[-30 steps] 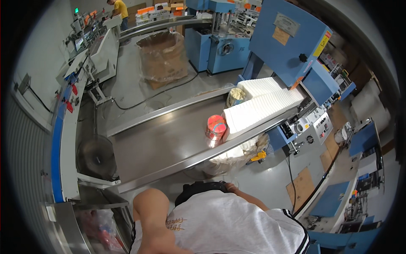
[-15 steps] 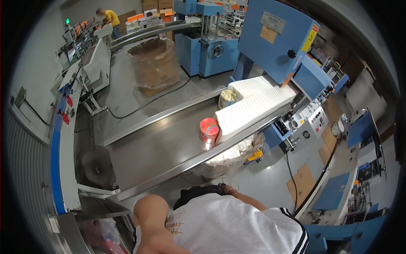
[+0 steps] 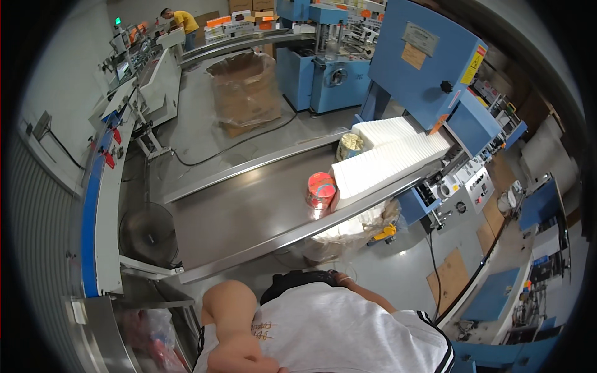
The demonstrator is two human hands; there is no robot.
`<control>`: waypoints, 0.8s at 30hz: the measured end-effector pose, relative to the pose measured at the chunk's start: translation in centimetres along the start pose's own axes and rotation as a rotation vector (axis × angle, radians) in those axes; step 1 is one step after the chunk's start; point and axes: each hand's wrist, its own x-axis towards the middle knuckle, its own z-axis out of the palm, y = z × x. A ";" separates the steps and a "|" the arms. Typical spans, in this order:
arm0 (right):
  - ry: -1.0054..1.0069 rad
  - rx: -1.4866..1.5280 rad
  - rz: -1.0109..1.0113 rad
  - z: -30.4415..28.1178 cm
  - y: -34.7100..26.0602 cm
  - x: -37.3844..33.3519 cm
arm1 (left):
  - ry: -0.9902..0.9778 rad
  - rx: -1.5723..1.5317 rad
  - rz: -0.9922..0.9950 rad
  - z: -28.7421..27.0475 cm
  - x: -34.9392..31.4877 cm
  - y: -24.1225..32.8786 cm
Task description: Placing individual paper sheets from a stack onto a moving conveyor belt in a production facility.
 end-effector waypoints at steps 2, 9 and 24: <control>0.043 0.054 0.071 1.9 1.3 1.3 | -0.016 -0.009 -0.031 -0.1 0.2 0.1; 0.094 -0.007 0.038 -0.9 -1.0 -1.3 | -0.110 -0.133 -0.070 -0.4 0.4 0.7; 0.121 0.247 0.209 0.8 1.1 -1.2 | -0.052 -0.500 -0.330 -0.6 1.0 1.4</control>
